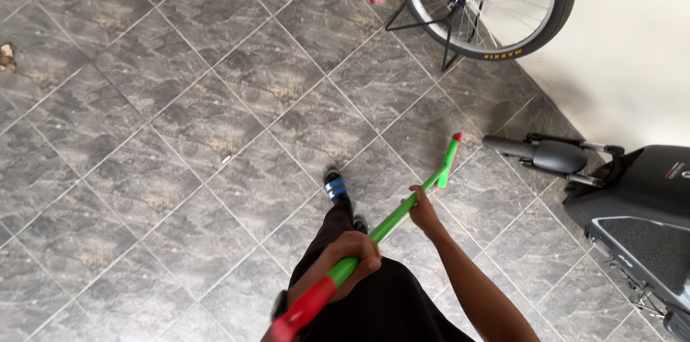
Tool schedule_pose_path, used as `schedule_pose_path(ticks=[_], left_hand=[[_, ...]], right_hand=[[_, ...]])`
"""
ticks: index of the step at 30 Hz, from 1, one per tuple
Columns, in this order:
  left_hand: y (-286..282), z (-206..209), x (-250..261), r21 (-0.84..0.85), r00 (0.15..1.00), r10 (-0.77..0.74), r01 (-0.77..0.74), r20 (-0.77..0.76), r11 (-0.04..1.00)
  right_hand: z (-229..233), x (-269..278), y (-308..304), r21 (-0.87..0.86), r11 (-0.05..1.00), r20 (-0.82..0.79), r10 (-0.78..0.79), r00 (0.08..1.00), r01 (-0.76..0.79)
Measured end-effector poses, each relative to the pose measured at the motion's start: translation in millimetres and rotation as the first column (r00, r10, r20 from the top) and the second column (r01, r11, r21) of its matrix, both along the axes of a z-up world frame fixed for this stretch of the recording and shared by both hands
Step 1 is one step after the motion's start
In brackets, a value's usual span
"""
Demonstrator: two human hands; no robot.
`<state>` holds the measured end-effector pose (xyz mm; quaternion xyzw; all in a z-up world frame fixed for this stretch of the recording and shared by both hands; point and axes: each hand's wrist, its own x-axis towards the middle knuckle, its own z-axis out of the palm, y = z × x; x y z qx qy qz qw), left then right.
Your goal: The person sweeps a tiled floor using a green and red broom, moving debris toward a red dustpan. The person navigates around a parked bicycle and an electric scooter while sweeping the area.
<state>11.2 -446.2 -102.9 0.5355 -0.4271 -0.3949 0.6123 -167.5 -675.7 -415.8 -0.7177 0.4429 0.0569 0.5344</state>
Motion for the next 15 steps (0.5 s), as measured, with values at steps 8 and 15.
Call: schedule_pose_path(ticks=[8,15], left_hand=[[-16.7,-1.4,76.7,0.038,0.99,0.081,-0.086,0.113,0.996],[10.2,71.3,146.6,0.041,0.943,0.128,-0.147,0.308,0.988]], right_hand=[[-44.0,117.5,-6.0,0.01,1.0,0.313,0.024,0.949,-0.029],[10.6,253.9,75.7,0.007,0.96,0.193,0.272,0.943,-0.278]])
